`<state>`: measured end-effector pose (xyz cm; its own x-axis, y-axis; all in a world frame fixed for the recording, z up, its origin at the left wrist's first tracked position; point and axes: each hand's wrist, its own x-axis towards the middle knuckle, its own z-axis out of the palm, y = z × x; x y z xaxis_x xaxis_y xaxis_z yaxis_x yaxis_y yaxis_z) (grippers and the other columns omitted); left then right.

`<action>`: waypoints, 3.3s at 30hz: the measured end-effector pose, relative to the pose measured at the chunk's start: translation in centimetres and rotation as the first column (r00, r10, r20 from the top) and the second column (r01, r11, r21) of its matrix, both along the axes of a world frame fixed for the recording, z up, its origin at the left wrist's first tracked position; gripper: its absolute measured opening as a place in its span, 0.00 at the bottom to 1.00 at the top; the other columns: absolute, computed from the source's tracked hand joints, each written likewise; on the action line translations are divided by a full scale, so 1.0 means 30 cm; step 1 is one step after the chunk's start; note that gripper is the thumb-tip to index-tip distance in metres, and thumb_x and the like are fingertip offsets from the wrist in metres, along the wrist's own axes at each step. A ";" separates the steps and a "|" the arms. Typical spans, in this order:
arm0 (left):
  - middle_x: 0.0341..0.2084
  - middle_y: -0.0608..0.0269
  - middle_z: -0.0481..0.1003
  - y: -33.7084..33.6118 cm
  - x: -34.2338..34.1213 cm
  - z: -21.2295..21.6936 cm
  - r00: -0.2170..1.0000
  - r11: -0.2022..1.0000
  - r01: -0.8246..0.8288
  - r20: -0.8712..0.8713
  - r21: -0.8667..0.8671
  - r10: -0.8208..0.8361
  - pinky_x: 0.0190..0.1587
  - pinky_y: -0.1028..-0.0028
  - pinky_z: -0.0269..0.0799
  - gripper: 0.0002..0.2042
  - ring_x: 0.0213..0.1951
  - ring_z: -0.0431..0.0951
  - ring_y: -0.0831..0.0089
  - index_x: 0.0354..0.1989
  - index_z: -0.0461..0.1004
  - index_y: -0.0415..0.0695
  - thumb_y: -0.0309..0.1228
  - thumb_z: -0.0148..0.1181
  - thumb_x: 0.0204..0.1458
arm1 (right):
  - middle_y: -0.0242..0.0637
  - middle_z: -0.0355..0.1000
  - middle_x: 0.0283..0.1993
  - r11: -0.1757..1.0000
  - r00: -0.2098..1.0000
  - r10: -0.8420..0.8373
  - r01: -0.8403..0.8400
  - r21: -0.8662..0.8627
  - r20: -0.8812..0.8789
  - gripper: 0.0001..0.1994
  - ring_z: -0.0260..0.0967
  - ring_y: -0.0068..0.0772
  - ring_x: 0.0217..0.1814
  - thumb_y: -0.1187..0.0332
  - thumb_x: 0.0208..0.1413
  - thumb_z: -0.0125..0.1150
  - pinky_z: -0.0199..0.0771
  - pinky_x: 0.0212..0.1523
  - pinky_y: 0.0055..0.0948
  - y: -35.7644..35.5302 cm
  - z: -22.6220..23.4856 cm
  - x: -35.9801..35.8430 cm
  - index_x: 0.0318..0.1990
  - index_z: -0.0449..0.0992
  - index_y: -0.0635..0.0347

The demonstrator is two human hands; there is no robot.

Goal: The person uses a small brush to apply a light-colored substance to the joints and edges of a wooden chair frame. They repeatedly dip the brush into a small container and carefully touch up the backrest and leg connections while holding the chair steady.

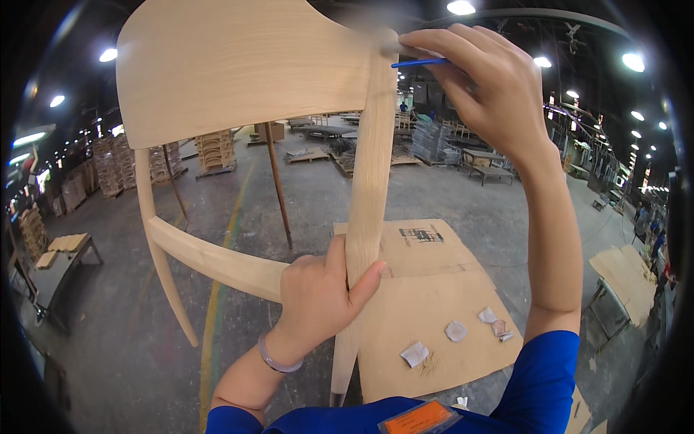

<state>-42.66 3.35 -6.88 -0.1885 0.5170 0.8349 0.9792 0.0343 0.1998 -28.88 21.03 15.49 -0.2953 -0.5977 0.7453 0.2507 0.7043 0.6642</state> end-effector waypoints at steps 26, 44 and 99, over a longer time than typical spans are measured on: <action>0.15 0.56 0.75 -0.021 -0.061 0.018 0.999 0.999 -0.033 -0.013 0.034 0.034 0.23 0.63 0.70 0.22 0.17 0.77 0.58 0.48 0.76 0.34 0.45 0.65 0.61 | 0.29 0.77 0.33 0.997 0.999 0.039 -0.038 0.061 -0.023 0.15 0.74 0.33 0.34 0.75 0.50 0.69 0.73 0.33 0.33 -0.015 0.048 -0.115 0.45 0.86 0.49; 0.13 0.58 0.74 -0.034 -0.111 0.013 0.998 0.996 -0.065 -0.021 0.065 0.066 0.22 0.64 0.70 0.23 0.16 0.76 0.59 0.45 0.76 0.35 0.48 0.66 0.60 | 0.31 0.76 0.30 0.979 0.999 0.024 -0.034 0.202 0.048 0.07 0.76 0.34 0.30 0.74 0.57 0.66 0.75 0.30 0.33 -0.045 0.064 -0.146 0.43 0.81 0.54; 0.34 0.70 0.74 -0.688 -0.497 -0.275 0.759 0.490 -0.636 0.599 0.596 0.255 0.36 0.79 0.61 0.20 0.31 0.64 0.88 0.62 0.77 0.40 0.41 0.52 0.73 | 0.34 0.73 0.39 -0.608 0.566 0.723 0.252 -0.752 -0.395 0.25 0.69 0.26 0.46 0.57 0.78 0.38 0.70 0.52 0.31 -0.236 -1.223 -0.008 0.52 0.81 0.68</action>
